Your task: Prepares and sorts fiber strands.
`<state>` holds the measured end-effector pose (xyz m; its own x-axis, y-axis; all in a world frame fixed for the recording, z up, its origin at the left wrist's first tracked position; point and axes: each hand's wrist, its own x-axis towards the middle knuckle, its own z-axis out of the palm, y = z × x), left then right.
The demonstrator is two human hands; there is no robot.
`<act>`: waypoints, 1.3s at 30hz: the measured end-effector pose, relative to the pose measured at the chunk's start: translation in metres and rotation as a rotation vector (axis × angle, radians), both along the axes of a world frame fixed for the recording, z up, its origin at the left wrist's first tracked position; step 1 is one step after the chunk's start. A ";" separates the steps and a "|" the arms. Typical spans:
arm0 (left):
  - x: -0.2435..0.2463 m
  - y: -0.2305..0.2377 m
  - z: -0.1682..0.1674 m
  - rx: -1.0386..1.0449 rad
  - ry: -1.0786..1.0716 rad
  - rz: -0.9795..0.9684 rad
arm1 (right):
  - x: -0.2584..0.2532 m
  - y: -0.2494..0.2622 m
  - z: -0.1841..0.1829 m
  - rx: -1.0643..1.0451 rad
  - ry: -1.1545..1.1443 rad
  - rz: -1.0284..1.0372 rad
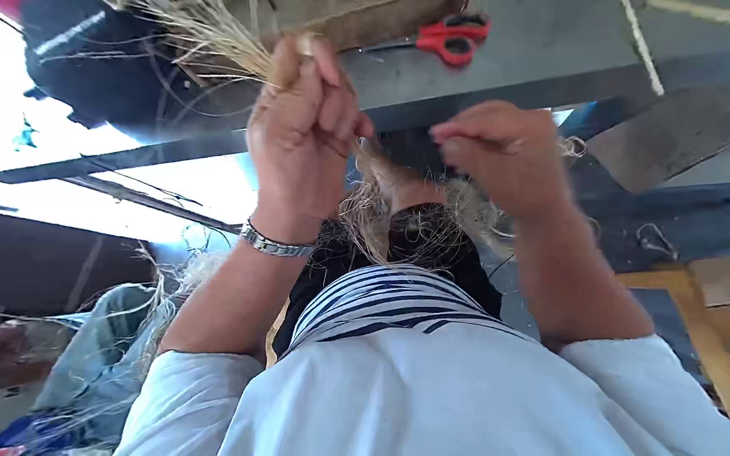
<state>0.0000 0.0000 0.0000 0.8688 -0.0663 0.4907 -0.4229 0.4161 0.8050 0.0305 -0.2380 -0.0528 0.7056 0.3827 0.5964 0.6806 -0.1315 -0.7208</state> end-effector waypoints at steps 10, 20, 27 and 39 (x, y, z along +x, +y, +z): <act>-0.007 0.003 0.004 0.177 -0.037 0.007 | 0.005 0.058 0.028 0.013 0.197 0.331; -0.001 -0.016 0.000 0.222 -0.007 0.038 | 0.001 0.057 0.019 -0.341 0.035 -0.166; 0.011 -0.019 -0.006 0.095 0.066 0.041 | 0.003 0.040 0.018 -0.406 0.133 -0.158; 0.011 0.075 0.011 -0.166 0.039 0.070 | 0.019 -0.082 -0.074 -0.377 0.649 -0.417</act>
